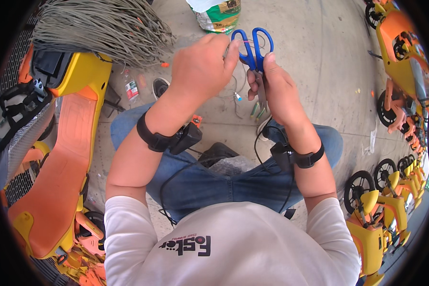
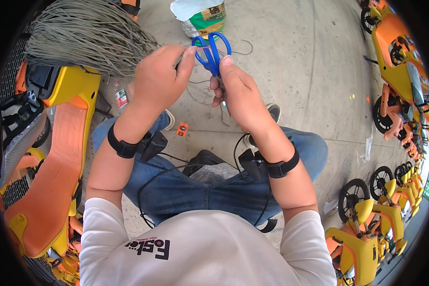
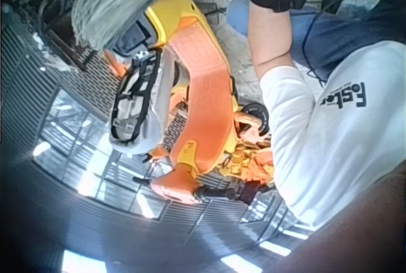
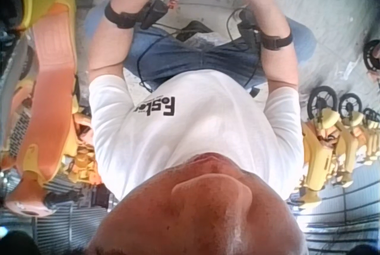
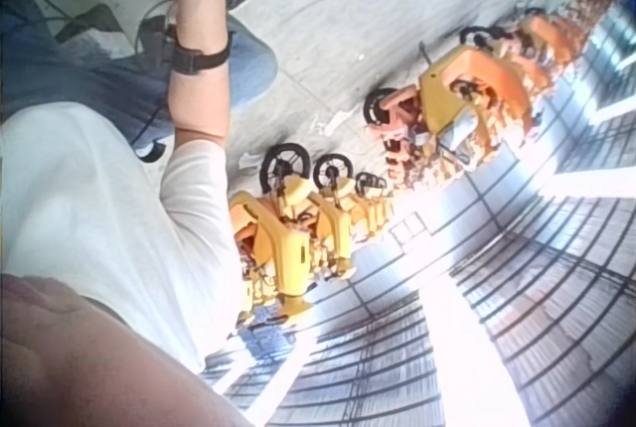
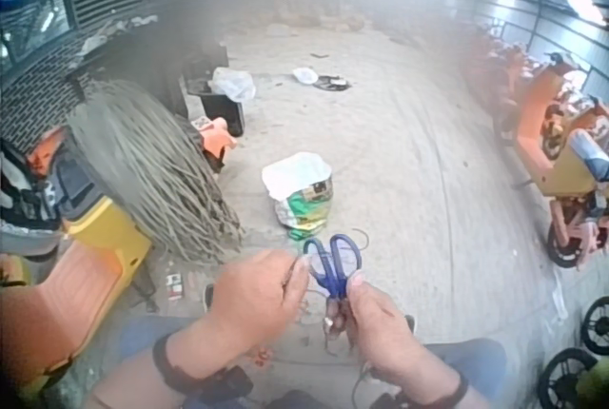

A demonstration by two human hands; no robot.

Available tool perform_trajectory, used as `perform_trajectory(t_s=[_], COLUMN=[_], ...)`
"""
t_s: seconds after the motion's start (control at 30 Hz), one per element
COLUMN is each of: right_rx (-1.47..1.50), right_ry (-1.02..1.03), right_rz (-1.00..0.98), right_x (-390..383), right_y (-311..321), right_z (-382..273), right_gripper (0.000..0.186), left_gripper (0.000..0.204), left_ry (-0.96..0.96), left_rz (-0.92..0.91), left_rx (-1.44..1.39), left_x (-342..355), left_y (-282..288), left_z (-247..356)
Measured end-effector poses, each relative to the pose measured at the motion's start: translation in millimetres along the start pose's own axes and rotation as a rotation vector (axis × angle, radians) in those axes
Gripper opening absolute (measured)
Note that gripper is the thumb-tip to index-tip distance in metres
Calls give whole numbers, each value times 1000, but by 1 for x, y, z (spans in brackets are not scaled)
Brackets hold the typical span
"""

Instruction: The person strips wire insulation using scissors and pliers, then twists the exposed metal strands of different wires together by hand.

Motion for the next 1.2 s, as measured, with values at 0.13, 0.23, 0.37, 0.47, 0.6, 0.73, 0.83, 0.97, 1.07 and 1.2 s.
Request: perform_trajectory(t_s=[0.13,0.23,0.37,0.47,0.6,0.73,0.83,0.97,1.07,1.2], right_rx=[12,2,-68,-90,34,32,79,136,196,203], right_ry=[-9,-11,20,23,-5,-1,-24,-116,-183,-200], right_rz=[1,7,36,38,52,22,-7,-124,-199,-213], right_x=[0,0,1,2,1,2,1,-4,-6,-5], right_y=[1,2,1,2,2,0,-4,-9,-10,-10], right_z=[1,2,-2,-2,-1,-2,-4,-3,-2,-1], right_gripper=[54,55,55,54,52,50,50,51,51,51], left_gripper=[19,22,25,25,24,23,23,23,23,23], left_ry=[7,1,-8,-3,11,11,21,16,15,13], left_rz=[5,-7,-3,-2,-19,-26,-53,-54,-69,-96], left_rx=[9,21,6,-15,-40,-66,-90,-102,-144,-215], left_x=[2,1,2,2,1,2,2,2,2,2], left_y=[4,4,5,6,5,6,4,3,3,3], left_z=[-1,2,3,2,0,1,1,0,0,-1])
Point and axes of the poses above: each hand's wrist, its own x-axis towards the middle knuckle, its own y-axis out of the back of the hand, z = x × y, the point moved 7 cm from there along x, towards the middle knuckle, and after that the axes turned 5 degrees about y, right-handed, at the moved point
